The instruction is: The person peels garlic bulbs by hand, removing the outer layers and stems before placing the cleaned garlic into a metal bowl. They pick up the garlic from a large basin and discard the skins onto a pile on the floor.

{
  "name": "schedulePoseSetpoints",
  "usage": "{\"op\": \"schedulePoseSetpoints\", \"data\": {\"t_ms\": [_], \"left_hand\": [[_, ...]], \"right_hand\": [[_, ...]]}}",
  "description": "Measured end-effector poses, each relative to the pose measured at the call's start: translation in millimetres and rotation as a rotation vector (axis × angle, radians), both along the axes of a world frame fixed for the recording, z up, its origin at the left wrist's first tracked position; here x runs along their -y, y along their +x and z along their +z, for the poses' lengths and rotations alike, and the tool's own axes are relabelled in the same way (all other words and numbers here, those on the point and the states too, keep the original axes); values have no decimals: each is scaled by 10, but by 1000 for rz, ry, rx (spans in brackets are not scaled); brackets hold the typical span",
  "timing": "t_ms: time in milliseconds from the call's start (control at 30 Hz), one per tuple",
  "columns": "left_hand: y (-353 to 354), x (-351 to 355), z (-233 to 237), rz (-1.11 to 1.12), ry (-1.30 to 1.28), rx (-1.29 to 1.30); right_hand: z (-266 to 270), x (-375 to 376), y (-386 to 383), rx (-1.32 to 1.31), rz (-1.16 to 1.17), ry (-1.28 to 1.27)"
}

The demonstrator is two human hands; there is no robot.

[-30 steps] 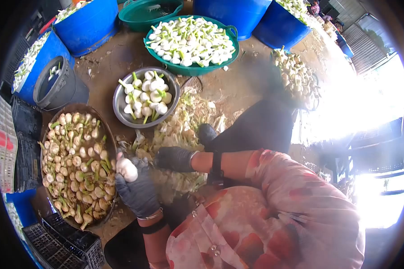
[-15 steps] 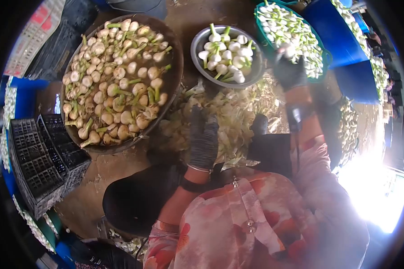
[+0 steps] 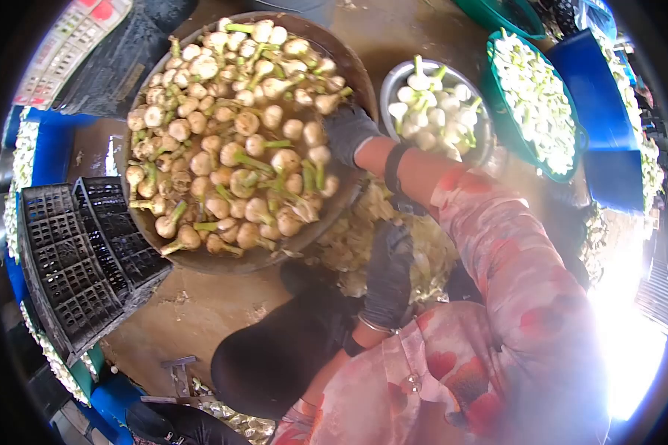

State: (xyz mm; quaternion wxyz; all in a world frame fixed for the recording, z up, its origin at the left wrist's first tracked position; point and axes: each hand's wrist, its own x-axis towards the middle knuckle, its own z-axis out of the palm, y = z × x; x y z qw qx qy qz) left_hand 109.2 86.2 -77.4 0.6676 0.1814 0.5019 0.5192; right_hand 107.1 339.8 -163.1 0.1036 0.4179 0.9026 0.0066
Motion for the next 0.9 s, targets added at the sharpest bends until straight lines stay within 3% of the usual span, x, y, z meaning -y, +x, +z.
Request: {"op": "schedulePoseSetpoints", "data": {"t_ms": [33,67,100,167,233,300,400,500,600,733,833,900], "left_hand": [[-57,-15,71,23,-14,28],[-123,-42,157,4,45,-128],[-166,-55,128,55,78,-138],[-227,-65,118,138,96,-97],[-301,-129,208,207,77,-12],[-365,-144,367,271,104,128],[-445,-87,377,135,196,501],[-344,-56,245,-20,-36,783],[-195,82,194,22,-31,589],[-58,84,230,106,140,290],[73,139,286,151,150,199],[134,170,321,135,154,161]], "right_hand": [[-33,-33,-64,146,-29,-215],[-171,-51,-52,83,64,-251],[-97,-47,-77,35,-15,-277],[286,143,-15,-42,-184,-338],[679,371,243,-303,-211,-353],[843,690,560,-487,-176,-330],[961,1236,980,-849,-22,-206],[1127,1596,1225,-823,91,-183],[1124,1727,1413,-741,67,-77],[1299,2026,1580,-988,-432,-136],[1566,2218,1608,-1089,-482,-143],[1668,2318,1618,-1001,-416,-28]]}}
